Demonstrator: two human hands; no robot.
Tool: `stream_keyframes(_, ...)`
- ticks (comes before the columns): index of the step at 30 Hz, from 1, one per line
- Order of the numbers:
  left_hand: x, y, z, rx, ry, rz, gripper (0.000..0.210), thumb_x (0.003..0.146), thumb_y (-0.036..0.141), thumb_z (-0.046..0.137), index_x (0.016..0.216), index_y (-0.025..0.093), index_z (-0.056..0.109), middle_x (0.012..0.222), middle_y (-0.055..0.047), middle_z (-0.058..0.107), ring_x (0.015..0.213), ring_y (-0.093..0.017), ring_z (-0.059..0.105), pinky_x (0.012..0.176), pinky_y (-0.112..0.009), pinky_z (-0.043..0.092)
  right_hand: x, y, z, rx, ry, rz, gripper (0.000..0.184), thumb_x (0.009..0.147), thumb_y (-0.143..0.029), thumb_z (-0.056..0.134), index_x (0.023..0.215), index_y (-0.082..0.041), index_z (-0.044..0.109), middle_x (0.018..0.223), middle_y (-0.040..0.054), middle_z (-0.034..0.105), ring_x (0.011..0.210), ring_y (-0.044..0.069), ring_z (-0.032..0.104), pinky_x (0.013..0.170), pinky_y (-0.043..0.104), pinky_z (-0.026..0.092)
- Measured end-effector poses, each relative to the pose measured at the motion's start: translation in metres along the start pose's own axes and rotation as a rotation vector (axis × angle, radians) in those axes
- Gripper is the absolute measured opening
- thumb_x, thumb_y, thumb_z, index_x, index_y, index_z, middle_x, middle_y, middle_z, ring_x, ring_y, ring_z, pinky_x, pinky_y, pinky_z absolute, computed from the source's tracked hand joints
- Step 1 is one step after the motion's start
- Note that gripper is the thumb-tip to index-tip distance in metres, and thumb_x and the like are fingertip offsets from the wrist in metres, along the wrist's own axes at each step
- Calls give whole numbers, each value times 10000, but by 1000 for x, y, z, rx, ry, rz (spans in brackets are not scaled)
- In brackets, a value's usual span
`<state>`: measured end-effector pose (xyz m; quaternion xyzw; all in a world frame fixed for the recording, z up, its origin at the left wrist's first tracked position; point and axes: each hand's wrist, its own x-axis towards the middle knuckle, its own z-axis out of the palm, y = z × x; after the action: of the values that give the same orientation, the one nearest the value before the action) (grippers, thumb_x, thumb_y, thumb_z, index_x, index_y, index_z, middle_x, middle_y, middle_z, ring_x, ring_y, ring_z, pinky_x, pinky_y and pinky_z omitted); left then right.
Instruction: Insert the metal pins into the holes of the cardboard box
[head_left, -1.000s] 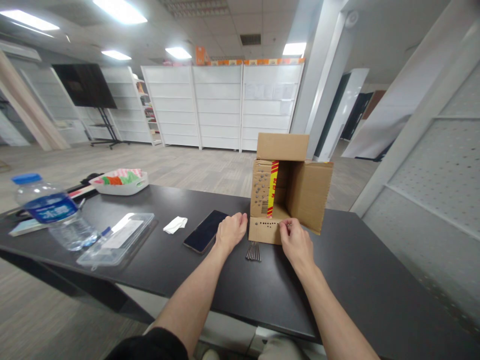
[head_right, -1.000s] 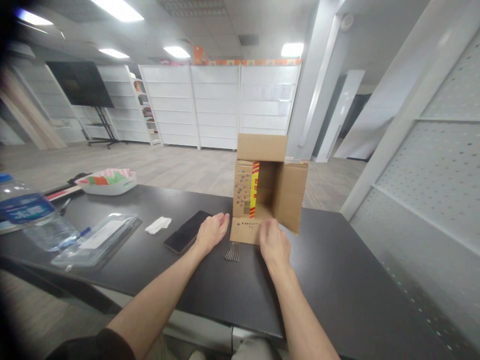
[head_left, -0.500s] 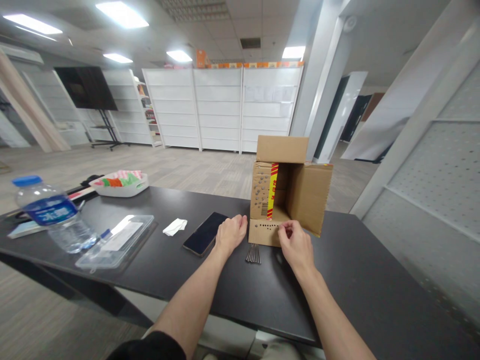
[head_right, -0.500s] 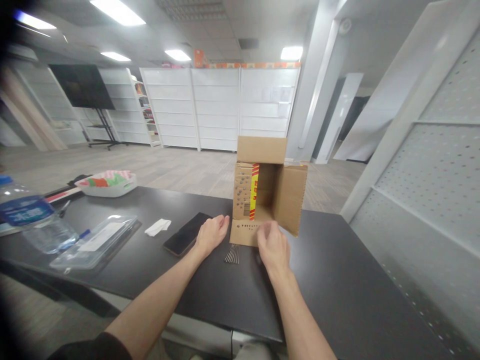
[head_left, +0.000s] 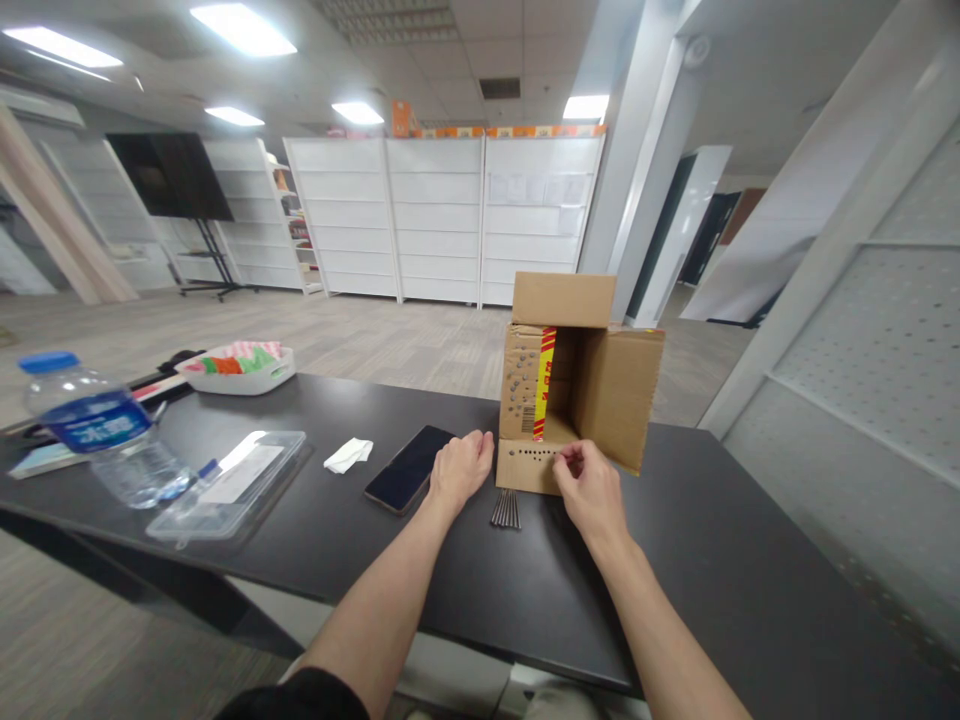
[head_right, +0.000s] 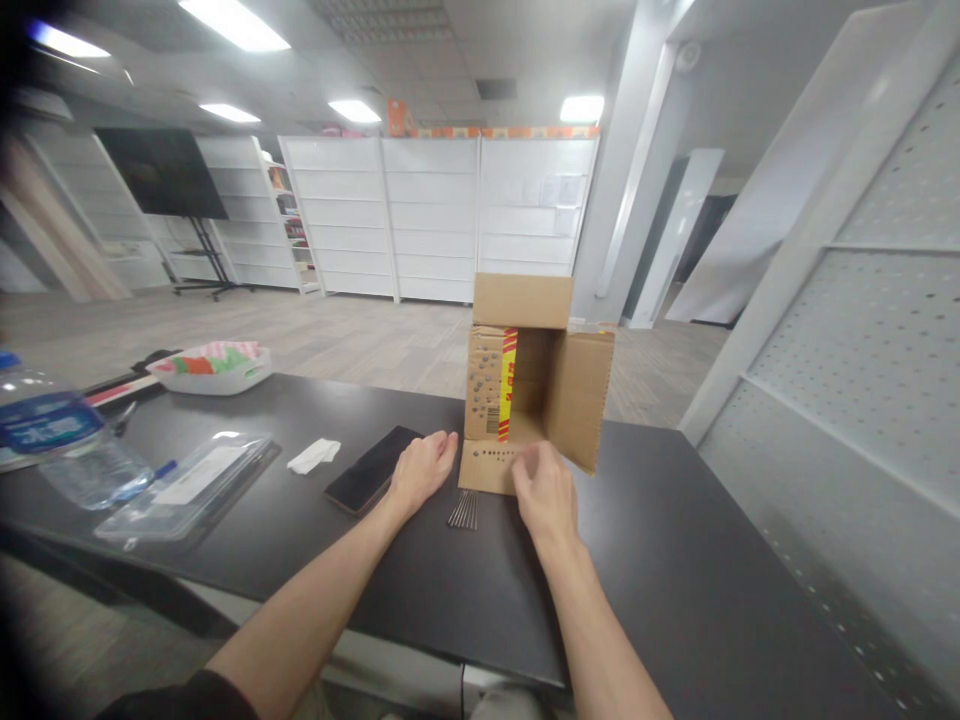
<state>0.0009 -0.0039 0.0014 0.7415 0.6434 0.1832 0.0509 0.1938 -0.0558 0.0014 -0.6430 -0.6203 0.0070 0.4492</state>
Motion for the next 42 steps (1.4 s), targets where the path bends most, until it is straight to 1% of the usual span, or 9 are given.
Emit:
stream_keyframes(5,0,0,0,6,11,10,544,964,478,166,858,201,622,849,-116,699,805,-246,677,652,-294,418,1,-1,0,36,39,-53,138,823,-326,482,783,-197,509,747,40,596,659,185,537,636,300,396)
stream_keyframes(12,1,-2,3,1,15,8,549,961,493,163,866,207,622,851,-112,700,799,-240,675,664,-297,417,-3,-11,-5,117,129,-112,74,834,-264,493,801,-198,492,764,21,570,680,166,529,643,284,407)
stream_keyframes(16,1,-2,2,3,10,-1,541,962,486,172,870,208,627,856,-111,701,799,-235,675,669,-293,418,-5,-12,-7,160,168,-124,48,834,-239,500,820,-194,509,758,16,561,676,166,528,636,285,413)
stream_keyframes(20,1,-1,1,5,10,5,545,964,476,167,872,207,632,861,-116,701,809,-245,676,672,-300,425,-7,-13,-9,185,179,-165,62,846,-232,492,823,-191,534,754,15,554,677,165,524,638,288,415)
stream_keyframes(23,1,-1,1,11,10,7,554,964,477,160,883,206,637,868,-123,701,821,-257,675,679,-311,432,-9,-15,-11,200,169,-194,52,830,-212,496,813,-191,540,729,5,540,653,158,514,623,283,410)
stream_keyframes(25,1,-1,1,9,2,0,558,964,480,159,897,207,641,879,-125,701,830,-255,674,695,-313,436,-11,-17,-12,218,144,-204,41,817,-201,503,805,-192,541,717,-1,535,632,151,503,601,274,404)
stream_keyframes(29,1,-1,2,3,-4,-5,562,964,488,156,912,212,643,891,-122,701,844,-249,672,717,-313,439,-17,-20,-12,252,49,-250,50,799,-176,499,773,-197,535,709,-5,527,609,140,484,570,258,391)
stream_keyframes(36,0,-1,0,-6,1,-12,568,959,501,153,885,211,636,880,-114,702,833,-244,676,686,-300,434,-23,-24,-13,280,-114,-346,66,779,-144,497,750,-200,518,691,-8,518,617,137,478,579,252,380)
stream_keyframes(42,-1,1,-3,-33,-7,-20,545,960,493,179,871,205,632,886,-119,702,844,-244,675,695,-305,431,-24,-25,-13,259,-222,-352,72,776,-144,483,750,-201,519,693,-3,518,627,143,488,591,255,385)
